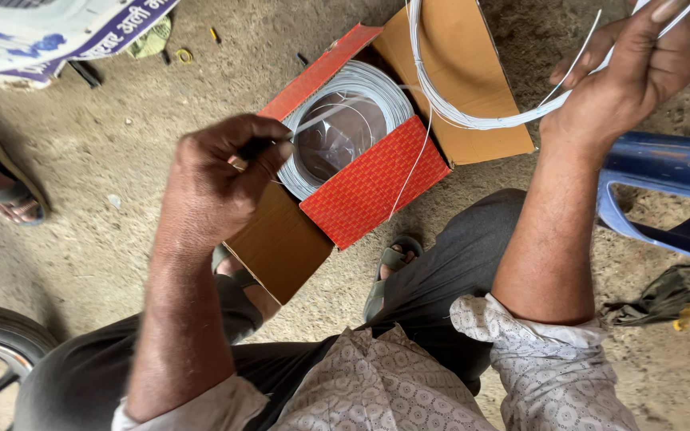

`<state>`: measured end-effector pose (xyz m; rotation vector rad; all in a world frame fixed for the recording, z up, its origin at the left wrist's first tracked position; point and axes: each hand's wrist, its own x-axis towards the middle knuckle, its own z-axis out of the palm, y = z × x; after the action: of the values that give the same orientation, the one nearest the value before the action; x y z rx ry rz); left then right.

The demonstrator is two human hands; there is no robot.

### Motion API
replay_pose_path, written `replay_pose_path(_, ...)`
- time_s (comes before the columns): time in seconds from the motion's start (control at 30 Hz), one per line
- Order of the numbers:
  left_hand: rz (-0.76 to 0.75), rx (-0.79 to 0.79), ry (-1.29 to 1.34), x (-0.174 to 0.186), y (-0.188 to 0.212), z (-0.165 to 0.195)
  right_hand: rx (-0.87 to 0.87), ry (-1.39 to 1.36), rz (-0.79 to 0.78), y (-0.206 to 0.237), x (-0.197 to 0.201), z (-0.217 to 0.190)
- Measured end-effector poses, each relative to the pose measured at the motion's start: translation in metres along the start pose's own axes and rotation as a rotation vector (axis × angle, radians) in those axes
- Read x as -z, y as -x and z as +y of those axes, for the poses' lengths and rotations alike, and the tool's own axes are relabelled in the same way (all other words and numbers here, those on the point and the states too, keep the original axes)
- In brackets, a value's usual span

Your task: The person sits on the ground and unwinds white wire from a cardboard box, then winds it onto a green pulley attached to a motorized machine. The person uses both hands to guide the wire and rotate the pulley, continuing to wind the wire until the end of the clip.

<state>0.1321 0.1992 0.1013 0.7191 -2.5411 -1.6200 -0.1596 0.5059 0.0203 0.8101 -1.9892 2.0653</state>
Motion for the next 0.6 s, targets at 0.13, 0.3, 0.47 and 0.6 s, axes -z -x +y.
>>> replay_pose_path(0.13, 0.017, -0.314, -0.291, 0.016, -0.005, 0.016, 0.044, 0.018, 0.061, -0.004, -0.001, -0.02)
replay_pose_path(0.3, -0.266, -0.188, -0.477, 0.019, -0.014, 0.014, 0.002, 0.041, 0.146, -0.007, -0.026, -0.038)
replay_pose_path(0.47, -0.348, -0.104, -0.53, 0.02, -0.026, -0.002, -0.057, -0.086, 0.153, -0.01, -0.065, -0.074)
replay_pose_path(0.6, -0.34, -0.064, -0.494, 0.032, -0.018, -0.009, 0.006, -0.126, 0.229, -0.014, -0.067, -0.111)
